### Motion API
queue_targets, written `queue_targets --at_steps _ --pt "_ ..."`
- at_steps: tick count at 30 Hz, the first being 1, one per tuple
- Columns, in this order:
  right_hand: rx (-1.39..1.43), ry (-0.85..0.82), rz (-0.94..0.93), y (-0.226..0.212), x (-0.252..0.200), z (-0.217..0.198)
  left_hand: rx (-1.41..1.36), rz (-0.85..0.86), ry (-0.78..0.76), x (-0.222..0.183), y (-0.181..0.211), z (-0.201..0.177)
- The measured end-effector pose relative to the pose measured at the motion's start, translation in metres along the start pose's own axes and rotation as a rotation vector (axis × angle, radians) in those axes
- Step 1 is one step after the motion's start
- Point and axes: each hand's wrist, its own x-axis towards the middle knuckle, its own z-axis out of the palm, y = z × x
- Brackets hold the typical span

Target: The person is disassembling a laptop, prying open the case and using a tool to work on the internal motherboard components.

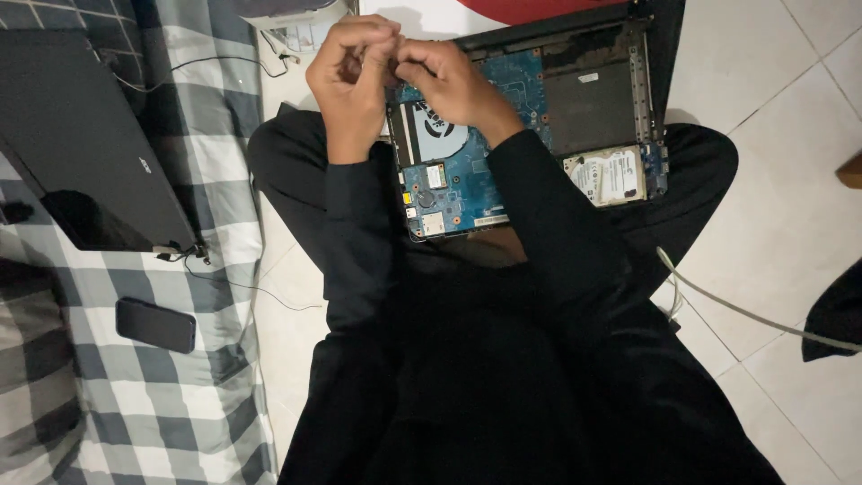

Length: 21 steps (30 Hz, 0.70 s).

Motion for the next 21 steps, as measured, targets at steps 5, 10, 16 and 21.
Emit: queue_targets --at_steps 5,10,16,21 --pt "-0.013 0.002 -0.074 0.001 -0.001 0.001 0.043 -0.015 0.055 -0.005 0.0 -0.003" --pt "0.008 0.015 -0.047 -0.005 0.002 0.002 0.016 -0.035 0.02 -0.004 0.005 -0.004" --pt "0.014 0.022 -0.062 -0.002 -0.003 0.0 0.024 -0.025 0.013 -0.005 0.0 -0.006" --pt "0.042 0.061 -0.029 0.005 0.001 0.002 -0.028 0.0 0.001 -0.004 -0.002 -0.003"
